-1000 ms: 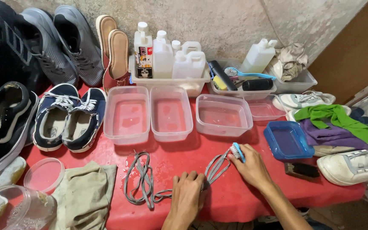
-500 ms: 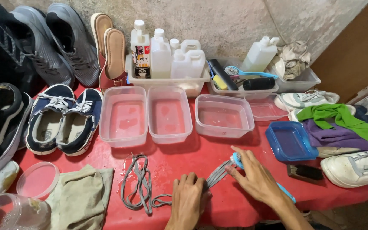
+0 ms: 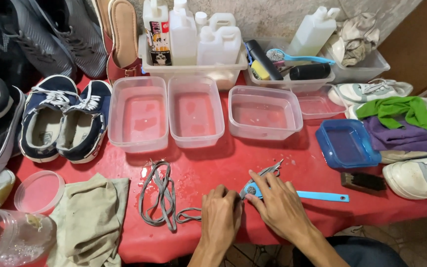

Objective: The person scrubs a pair of gray shoelaces on a red table using a blue toothbrush and soapy water. They repeatedly dip the brush into a container of water, scrub the laces, and rinse them while other shoes and cleaning supplies sit nearby.

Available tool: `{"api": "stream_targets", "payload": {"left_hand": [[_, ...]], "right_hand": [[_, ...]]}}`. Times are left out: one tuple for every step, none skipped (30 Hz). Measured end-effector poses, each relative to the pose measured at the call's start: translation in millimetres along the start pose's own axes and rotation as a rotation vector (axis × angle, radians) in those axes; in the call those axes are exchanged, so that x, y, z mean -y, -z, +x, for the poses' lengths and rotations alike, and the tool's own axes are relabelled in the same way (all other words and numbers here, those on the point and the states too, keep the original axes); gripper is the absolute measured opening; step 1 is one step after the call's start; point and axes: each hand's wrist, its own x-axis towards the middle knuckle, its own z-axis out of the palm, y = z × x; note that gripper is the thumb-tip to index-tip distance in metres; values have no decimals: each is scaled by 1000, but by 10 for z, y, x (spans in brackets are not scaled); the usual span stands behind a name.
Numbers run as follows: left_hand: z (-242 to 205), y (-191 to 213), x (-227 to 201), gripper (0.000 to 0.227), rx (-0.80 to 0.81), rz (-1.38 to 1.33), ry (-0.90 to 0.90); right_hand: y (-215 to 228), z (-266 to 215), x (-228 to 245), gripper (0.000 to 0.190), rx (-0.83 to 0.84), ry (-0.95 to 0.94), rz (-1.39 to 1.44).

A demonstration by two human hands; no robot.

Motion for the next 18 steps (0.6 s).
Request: {"api": "stream_targets", "payload": {"left_hand": [[9, 10, -6, 17, 5, 0, 6], [19, 19, -11, 15, -9, -18, 12], [12, 26, -18, 14, -20, -37, 19], [14, 33, -30, 14, -11, -38, 25], [19, 44, -37, 15, -21, 2, 15], [24, 54, -44, 17, -31, 42, 4], [23, 64, -50, 17, -22, 43, 11], [24, 76, -54, 17, -15, 44, 25], [34, 88, -61, 17, -9, 44, 38], [31, 80, -52, 17, 0, 43, 43], [30, 68, -49, 18, -4, 46, 35], [25, 60, -48, 20, -8, 48, 28], [14, 52, -34, 20, -5, 45, 34], [0, 48, -25, 18, -17, 30, 22], [2, 43, -22, 16, -34, 16, 6], [-21, 35, -21, 16, -34, 13, 9], [-15, 41, -12, 18, -43, 21, -15], [-10, 52, -8, 20, -52, 29, -39]], "right_hand": [[20, 15, 15, 59, 7, 0, 4], [39, 30, 30, 46, 2, -7, 49], [54, 28, 50, 34, 0, -17, 96], [51, 26, 68, 34, 10, -20, 101], [47, 28, 89, 32, -35, -6, 105], [43, 29, 110, 30, -79, 7, 108], [24, 17, 129, 30, -70, 4, 114], [6, 5, 150, 30, -99, 26, 132], [-6, -1, 167, 29, -129, 46, 148], [-44, 18, 61, 29, -121, 43, 152], [-78, 34, -52, 31, -163, 52, 157], [-109, 44, -161, 34, -206, 61, 163], [-90, 78, -244, 34, -198, 62, 163], [-66, 107, -326, 32, -198, -36, 124], [-33, 147, -418, 31, -202, -132, 81], [7, 104, -299, 31, -200, -130, 80], [51, 84, -178, 31, -188, -51, 174], [100, 63, -57, 31, -177, 29, 268]]}}
